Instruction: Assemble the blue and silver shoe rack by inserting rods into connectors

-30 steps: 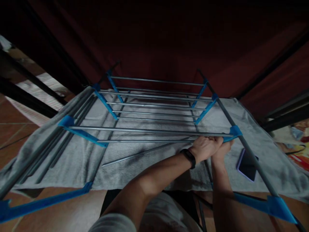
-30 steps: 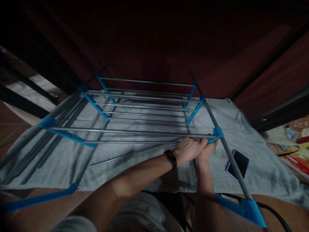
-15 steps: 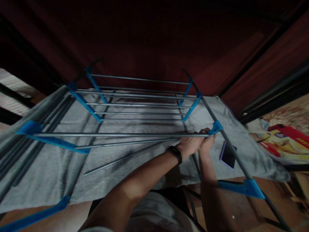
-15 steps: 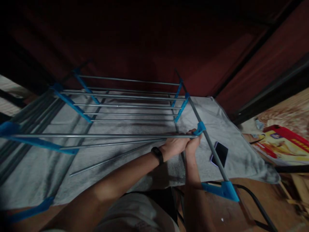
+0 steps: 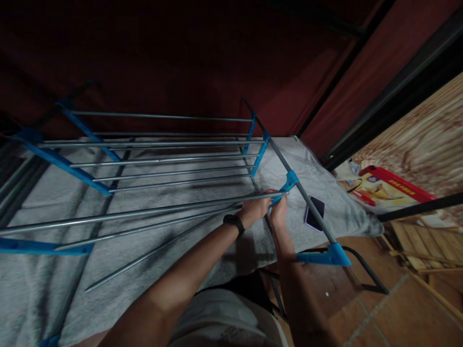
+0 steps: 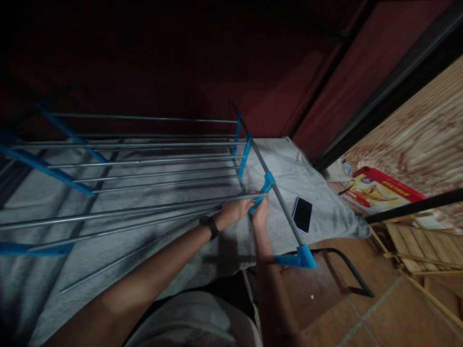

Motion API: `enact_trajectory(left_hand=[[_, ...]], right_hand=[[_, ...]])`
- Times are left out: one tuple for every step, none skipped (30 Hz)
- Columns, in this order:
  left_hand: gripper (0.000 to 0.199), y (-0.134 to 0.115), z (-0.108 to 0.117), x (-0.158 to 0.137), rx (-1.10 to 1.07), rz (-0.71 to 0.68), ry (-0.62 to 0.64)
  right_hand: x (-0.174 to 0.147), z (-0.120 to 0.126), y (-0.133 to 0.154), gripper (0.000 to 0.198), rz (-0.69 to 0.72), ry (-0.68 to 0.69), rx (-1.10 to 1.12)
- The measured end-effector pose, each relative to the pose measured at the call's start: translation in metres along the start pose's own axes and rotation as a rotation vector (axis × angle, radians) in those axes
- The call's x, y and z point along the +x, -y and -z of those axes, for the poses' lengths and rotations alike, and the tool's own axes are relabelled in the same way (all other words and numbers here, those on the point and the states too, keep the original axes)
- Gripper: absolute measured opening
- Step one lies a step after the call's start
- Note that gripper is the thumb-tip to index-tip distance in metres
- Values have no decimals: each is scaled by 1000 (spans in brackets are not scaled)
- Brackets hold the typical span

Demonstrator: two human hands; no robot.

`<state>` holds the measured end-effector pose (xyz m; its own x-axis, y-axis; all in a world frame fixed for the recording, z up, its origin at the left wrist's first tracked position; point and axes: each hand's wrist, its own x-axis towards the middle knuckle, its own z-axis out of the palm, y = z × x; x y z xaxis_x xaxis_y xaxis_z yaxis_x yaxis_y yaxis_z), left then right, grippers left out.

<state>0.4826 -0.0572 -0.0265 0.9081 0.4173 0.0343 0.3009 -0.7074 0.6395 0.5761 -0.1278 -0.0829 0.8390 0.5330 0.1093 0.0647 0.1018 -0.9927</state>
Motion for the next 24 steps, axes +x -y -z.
enact_trajectory(left_hand=[[44, 1, 0, -1, 8, 10, 14], [43, 1, -1, -1, 23, 21, 29], [40, 2, -2, -2, 41, 36, 43], [38, 2, -3, -3, 58, 54, 54], [36, 3, -4, -3, 71, 66, 59], [36, 3, -5, -3, 79, 68, 61], [35, 4, -5, -3, 82, 68, 58], [35, 4, -6, -3, 82, 68, 56], [35, 4, -7, -3, 81, 72, 55], [35, 5, -7, -3, 79, 76, 53], [35, 5, -8, -3, 79, 79, 51], [34, 5, -9, -3, 79, 82, 50], [34, 6, -10, -3, 78, 82, 49], [34, 6, -11, -3, 76, 81, 47], [34, 7, -12, -2, 73, 79, 42], [35, 7, -12, -2, 69, 76, 34], [36, 7, -13, -2, 64, 73, 24], [36, 7, -13, -2, 59, 70, 14], [37, 7, -14, -2, 56, 68, 8], [37, 8, -14, -2, 52, 73, 6], [37, 8, -14, -2, 49, 82, 10], [36, 9, -14, -1, 46, 91, 17], [36, 9, -14, -1, 43, 93, 23], [35, 10, -14, -1, 39, 91, 21]], right_hand=[[-1, -1, -1, 37, -4, -26, 5], [-1, -2, -2, 39, -11, -45, 12], [-2, -3, -2, 41, -19, -54, 19], [-2, -3, -2, 43, -27, -54, 24], [-2, -4, -2, 44, -34, -52, 28], [-2, -4, -2, 45, -40, -51, 31], [-2, -4, -2, 45, -46, -51, 32], [-2, -4, -2, 45, -49, -53, 32], [-1, -4, -3, 44, -51, -55, 31], [-1, -4, -3, 44, -53, -58, 30], [-1, -4, -4, 45, -53, -60, 30], [-1, -3, -4, 45, -53, -63, 29], [-1, -3, -5, 45, -50, -64, 26], [-1, -3, -6, 43, -46, -66, 22], [-1, -2, -7, 41, -42, -68, 16], [-1, -2, -7, 39, -37, -70, 10], [-2, -2, -7, 38, -33, -70, 6], [-2, -2, -7, 38, -32, -70, 4], [-2, -2, -7, 39, -33, -69, 5], [-2, -3, -6, 40, -36, -68, 9], [-1, -3, -6, 41, -42, -66, 13], [-1, -4, -5, 42, -48, -66, 17], [-1, -4, -4, 43, -56, -68, 20], [0, -5, -4, 43, -63, -72, 22]])
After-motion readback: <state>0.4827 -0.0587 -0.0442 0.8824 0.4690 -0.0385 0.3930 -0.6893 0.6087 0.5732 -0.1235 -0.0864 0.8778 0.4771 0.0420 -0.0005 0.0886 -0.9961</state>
